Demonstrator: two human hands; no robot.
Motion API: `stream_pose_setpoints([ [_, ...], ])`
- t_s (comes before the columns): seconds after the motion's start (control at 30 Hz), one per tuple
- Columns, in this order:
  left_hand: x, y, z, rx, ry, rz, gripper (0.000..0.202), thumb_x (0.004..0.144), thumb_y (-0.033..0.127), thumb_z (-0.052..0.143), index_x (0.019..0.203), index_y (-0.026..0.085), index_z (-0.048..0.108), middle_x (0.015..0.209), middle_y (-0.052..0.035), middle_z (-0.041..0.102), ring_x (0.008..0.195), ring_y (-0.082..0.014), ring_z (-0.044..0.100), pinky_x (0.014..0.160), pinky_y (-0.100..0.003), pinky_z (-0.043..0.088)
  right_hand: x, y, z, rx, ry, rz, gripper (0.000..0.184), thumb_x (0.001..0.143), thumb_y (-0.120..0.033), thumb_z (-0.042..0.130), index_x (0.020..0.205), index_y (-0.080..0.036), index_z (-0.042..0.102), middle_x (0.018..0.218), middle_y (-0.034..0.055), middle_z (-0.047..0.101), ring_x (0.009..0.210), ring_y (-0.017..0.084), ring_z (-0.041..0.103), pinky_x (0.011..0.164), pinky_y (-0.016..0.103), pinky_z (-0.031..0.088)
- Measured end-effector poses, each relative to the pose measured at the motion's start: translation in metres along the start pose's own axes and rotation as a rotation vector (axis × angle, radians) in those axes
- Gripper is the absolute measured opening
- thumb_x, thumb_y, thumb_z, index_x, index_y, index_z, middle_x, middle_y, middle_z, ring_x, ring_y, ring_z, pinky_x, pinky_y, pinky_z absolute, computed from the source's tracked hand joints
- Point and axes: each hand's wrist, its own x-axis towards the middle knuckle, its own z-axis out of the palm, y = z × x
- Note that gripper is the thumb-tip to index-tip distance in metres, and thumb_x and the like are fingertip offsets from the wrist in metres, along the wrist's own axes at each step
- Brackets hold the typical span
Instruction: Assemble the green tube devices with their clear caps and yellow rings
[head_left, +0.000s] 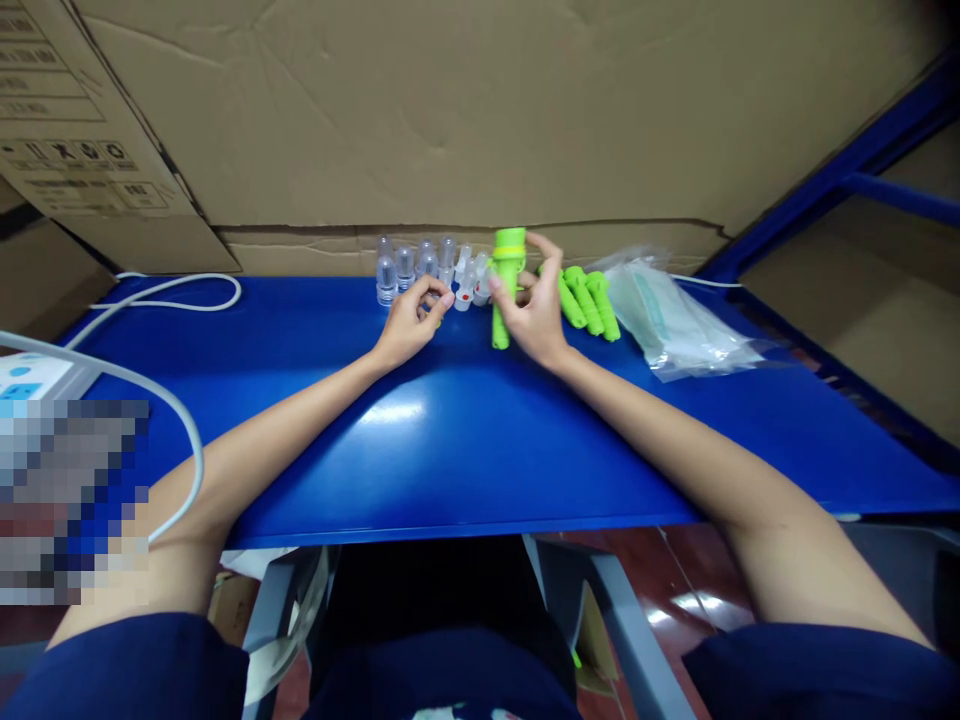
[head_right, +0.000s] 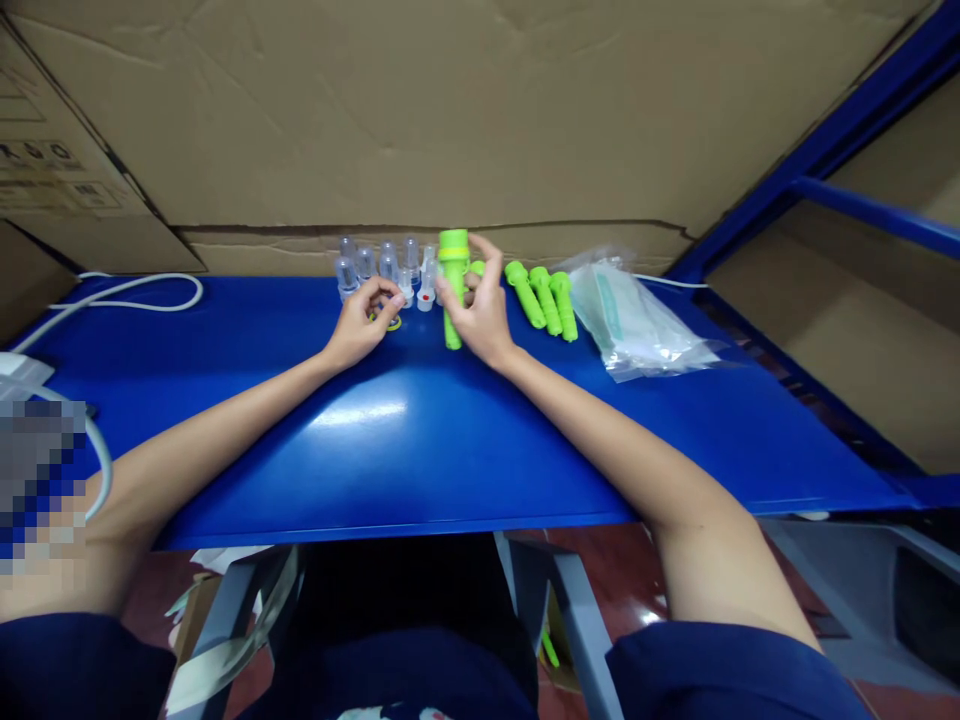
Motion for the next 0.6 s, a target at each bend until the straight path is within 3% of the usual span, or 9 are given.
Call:
stream_pose_setpoints([
  [0.1, 0.0, -0.001, 0.0, 0.036, 0.012, -0.021, 0.024, 0.101, 0.044, 0.059, 0.095, 0.021, 0.058, 0.081, -0.0016, 0.068, 0.066, -0.0117, 0.064, 0.057, -0.022, 0.047, 0.016, 0.021, -0.023, -0.112, 0.167, 0.001, 0.075, 0.097, -0.067, 0.052, 0.151, -0.021, 0.029, 0.108, 0.0127, 0.072, 0.09, 0.027, 0.072, 0.075, 0.042, 0.059],
  [0.17, 0.001, -0.002, 0.0, 0.084, 0.041, -0.026, 0.015, 0.1, 0.035, 0.06, 0.093, 0.021, 0.057, 0.085, -0.0016, 0.069, 0.069, -0.0118, 0.065, 0.063, -0.023, 0.049, 0.025, 0.039, -0.036, -0.223, 0.194, 0.03, 0.069, 0.098, -0.063, 0.053, 0.149, -0.023, 0.033, 0.112, 0.0129, 0.07, 0.096, 0.028, 0.071, 0.08, 0.044, 0.058],
  [0.27, 0.002, -0.003, 0.0, 0.173, 0.114, -0.06, 0.006, 0.095, 0.019, 0.061, 0.092, 0.021, 0.057, 0.091, -0.0011, 0.071, 0.071, -0.0114, 0.064, 0.07, -0.025, 0.051, 0.031, 0.063, -0.048, -0.367, 0.155, 0.139, 0.065, 0.098, -0.055, 0.053, 0.149, -0.02, 0.033, 0.109, 0.014, 0.068, 0.097, 0.032, 0.071, 0.084, 0.049, 0.056],
  [0.4, 0.003, -0.006, 0.0, 0.244, 0.197, -0.151, 0.018, 0.086, 0.005, 0.061, 0.092, 0.021, 0.059, 0.094, -0.0012, 0.072, 0.07, -0.0121, 0.062, 0.069, -0.027, 0.05, 0.031, 0.071, -0.052, -0.526, 0.084, 0.255, 0.064, 0.096, -0.046, 0.057, 0.146, -0.012, 0.036, 0.111, 0.0187, 0.069, 0.099, 0.034, 0.07, 0.088, 0.05, 0.053],
  [0.5, 0.003, -0.011, 0.0, 0.237, 0.183, -0.171, 0.024, 0.079, 0.0, 0.059, 0.091, 0.021, 0.06, 0.092, -0.0008, 0.072, 0.068, -0.0121, 0.061, 0.068, -0.028, 0.05, 0.028, 0.067, -0.049, -0.583, 0.044, 0.265, 0.061, 0.096, -0.049, 0.057, 0.142, -0.011, 0.043, 0.114, 0.0212, 0.07, 0.104, 0.036, 0.069, 0.091, 0.05, 0.051],
  [0.6, 0.002, -0.014, 0.001, 0.25, 0.123, -0.17, 0.018, 0.078, 0.005, 0.062, 0.088, 0.021, 0.061, 0.086, -0.0004, 0.072, 0.068, -0.0129, 0.062, 0.072, -0.03, 0.051, 0.027, 0.066, -0.046, -0.586, 0.013, 0.244, 0.06, 0.095, -0.052, 0.059, 0.138, -0.011, 0.05, 0.111, 0.0202, 0.072, 0.107, 0.036, 0.067, 0.093, 0.049, 0.051],
])
